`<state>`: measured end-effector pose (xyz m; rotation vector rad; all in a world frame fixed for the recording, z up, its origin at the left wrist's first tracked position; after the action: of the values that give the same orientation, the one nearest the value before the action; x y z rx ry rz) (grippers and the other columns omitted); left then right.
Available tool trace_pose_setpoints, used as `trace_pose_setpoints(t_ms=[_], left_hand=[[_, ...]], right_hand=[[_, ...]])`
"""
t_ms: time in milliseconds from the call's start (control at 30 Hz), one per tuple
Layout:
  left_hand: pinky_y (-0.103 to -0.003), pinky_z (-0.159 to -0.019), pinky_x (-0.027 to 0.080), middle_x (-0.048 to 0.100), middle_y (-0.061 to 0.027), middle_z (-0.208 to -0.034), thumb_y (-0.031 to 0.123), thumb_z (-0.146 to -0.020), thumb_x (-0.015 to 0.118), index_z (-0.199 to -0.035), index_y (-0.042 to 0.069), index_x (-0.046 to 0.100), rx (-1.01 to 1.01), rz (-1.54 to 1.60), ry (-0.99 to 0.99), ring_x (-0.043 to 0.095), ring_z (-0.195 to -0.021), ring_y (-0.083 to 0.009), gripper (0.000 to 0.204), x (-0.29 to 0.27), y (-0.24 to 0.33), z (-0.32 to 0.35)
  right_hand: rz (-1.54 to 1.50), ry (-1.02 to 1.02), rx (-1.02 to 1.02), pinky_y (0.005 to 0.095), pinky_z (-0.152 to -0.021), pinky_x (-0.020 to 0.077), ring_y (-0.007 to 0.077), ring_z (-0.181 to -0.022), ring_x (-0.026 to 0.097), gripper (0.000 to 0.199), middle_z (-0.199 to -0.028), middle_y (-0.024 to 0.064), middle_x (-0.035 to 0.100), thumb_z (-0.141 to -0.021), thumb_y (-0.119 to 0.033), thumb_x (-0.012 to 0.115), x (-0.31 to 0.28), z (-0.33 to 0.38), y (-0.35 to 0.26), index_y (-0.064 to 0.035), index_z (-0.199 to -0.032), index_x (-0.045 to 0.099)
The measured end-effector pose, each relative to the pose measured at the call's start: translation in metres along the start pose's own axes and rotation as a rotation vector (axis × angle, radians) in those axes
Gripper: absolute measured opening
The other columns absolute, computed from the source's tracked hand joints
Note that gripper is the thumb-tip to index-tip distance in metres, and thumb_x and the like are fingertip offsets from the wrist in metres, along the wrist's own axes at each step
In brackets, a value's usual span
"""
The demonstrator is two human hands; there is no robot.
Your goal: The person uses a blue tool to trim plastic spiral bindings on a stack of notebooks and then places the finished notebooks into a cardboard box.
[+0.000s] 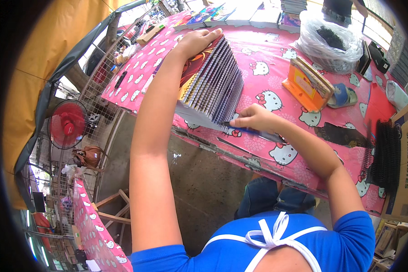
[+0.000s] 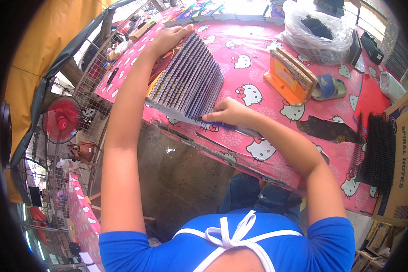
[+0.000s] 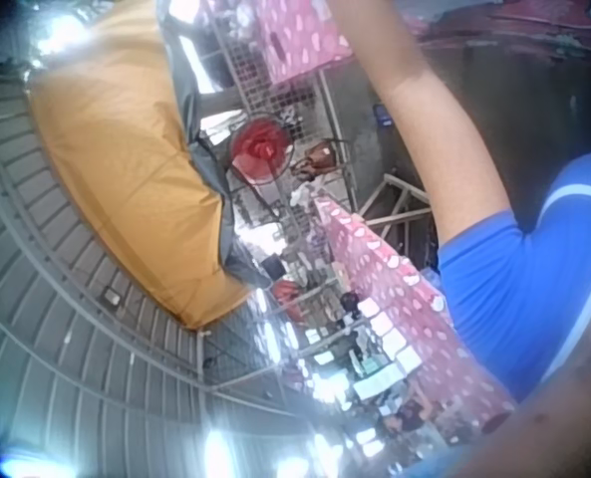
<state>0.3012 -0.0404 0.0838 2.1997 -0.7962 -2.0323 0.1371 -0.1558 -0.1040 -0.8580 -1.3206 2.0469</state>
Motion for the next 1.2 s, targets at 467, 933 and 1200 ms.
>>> trace_pose_setpoints(t_ms=[467,933,1200], left_hand=[[-0.034,-0.093,0.040,0.063,-0.0137,-0.110,0.063,-0.086,0.045,-0.114,0.002,0.061,0.022,0.010,-0.025,0.057,-0.105,-0.0233,0.070,0.001,-0.004,-0.005],[-0.037,-0.095,0.040,0.061,-0.0168,-0.116,0.068,-0.082,0.043,-0.120,0.004,0.059,0.008,0.013,-0.022,0.055,-0.112,-0.0283,0.075,0.001,-0.006,-0.002],[-0.034,-0.095,0.039,0.062,-0.0141,-0.112,0.063,-0.085,0.046,-0.116,0.001,0.061,0.014,0.011,-0.017,0.056,-0.107,-0.0228,0.071,0.000,-0.004,-0.003]], right_hand=[[0.861,0.646,-0.869,0.0400,-0.084,0.0420,0.0262,-0.093,0.057,0.045,-0.097,0.0121,0.056,-0.073,-0.039,0.072,0.003,0.041,-0.040,-0.0051,-0.100,0.060],[0.775,0.452,-0.570,0.0414,-0.089,0.0372,0.0274,-0.098,0.054,0.055,-0.103,0.0115,0.054,-0.071,-0.046,0.072,-0.004,0.030,-0.019,-0.0074,-0.107,0.058],[0.527,0.323,-0.530,0.0376,-0.071,0.0477,0.0243,-0.076,0.062,0.046,-0.083,0.0124,0.061,-0.073,-0.042,0.073,-0.005,0.011,-0.018,-0.0020,-0.092,0.062]])
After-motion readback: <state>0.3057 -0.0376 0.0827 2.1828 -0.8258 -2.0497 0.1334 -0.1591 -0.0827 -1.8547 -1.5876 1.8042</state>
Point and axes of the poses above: each hand's wrist, its own z-axis away from the middle knuckle, its own x-axis out of the palm, y = z × x, the point moved 8 cm from there along -z, towards the middle knuckle
